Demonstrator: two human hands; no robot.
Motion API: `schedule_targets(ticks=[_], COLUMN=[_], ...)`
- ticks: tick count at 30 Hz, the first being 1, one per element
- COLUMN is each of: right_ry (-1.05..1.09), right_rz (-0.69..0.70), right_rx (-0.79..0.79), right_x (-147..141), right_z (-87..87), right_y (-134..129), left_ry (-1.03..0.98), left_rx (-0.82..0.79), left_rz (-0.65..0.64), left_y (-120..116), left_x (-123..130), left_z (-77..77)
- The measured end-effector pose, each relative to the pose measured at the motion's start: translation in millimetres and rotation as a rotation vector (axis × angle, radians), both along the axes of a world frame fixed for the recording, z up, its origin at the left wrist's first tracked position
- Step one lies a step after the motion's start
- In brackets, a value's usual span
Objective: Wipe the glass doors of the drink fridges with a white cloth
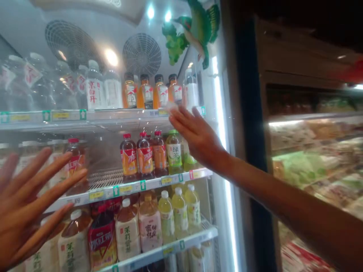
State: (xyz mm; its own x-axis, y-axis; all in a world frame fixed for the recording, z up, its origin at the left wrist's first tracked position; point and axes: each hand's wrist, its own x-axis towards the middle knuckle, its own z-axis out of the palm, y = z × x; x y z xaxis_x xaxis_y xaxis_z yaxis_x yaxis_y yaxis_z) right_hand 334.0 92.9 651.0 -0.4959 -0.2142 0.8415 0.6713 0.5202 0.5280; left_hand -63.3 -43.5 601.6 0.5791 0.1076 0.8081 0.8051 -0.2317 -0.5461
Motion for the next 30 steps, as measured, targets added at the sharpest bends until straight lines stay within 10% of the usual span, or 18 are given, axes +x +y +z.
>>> schedule_targets(ticks=[2, 9, 12, 16, 19, 23, 30], right_ry=[0.062, -0.417, -0.379, 0.026, -0.047, -0.522, 0.018], right_rz=[0.086, 0.165, 0.17, 0.11, 0.139, 0.188, 0.064], right_rx=[-0.026, -0.185, -0.163, -0.216, -0.223, -0.123, -0.187], right_x=[-13.7, -62.1, -52.7, -58.8, -90.6, -141.4, -187.1], right_z=[-12.9, -175.4, -146.7, -74.1, -93.1, -150.3, -74.7], right_y=[16.7, -5.9, 5.8, 22.5, 8.3, -18.0, -18.3], left_ry=[-0.002, -0.168, -0.163, -0.145, -0.182, -0.243, -0.18], left_rx=[-0.069, -0.171, -0.162, -0.093, -0.074, -0.055, -0.057], left_rz=[0.058, 0.158, 0.213, 0.24, 0.286, 0.299, 0.242], left_y=[0.4, 3.8, -1.9, -6.3, -4.1, 8.2, 16.8], left_x=[33.1, 91.0, 82.8, 49.5, 16.1, -20.3, -35.7], left_z=[-16.5, -142.6, -147.8, -109.7, -93.6, -109.6, -129.5])
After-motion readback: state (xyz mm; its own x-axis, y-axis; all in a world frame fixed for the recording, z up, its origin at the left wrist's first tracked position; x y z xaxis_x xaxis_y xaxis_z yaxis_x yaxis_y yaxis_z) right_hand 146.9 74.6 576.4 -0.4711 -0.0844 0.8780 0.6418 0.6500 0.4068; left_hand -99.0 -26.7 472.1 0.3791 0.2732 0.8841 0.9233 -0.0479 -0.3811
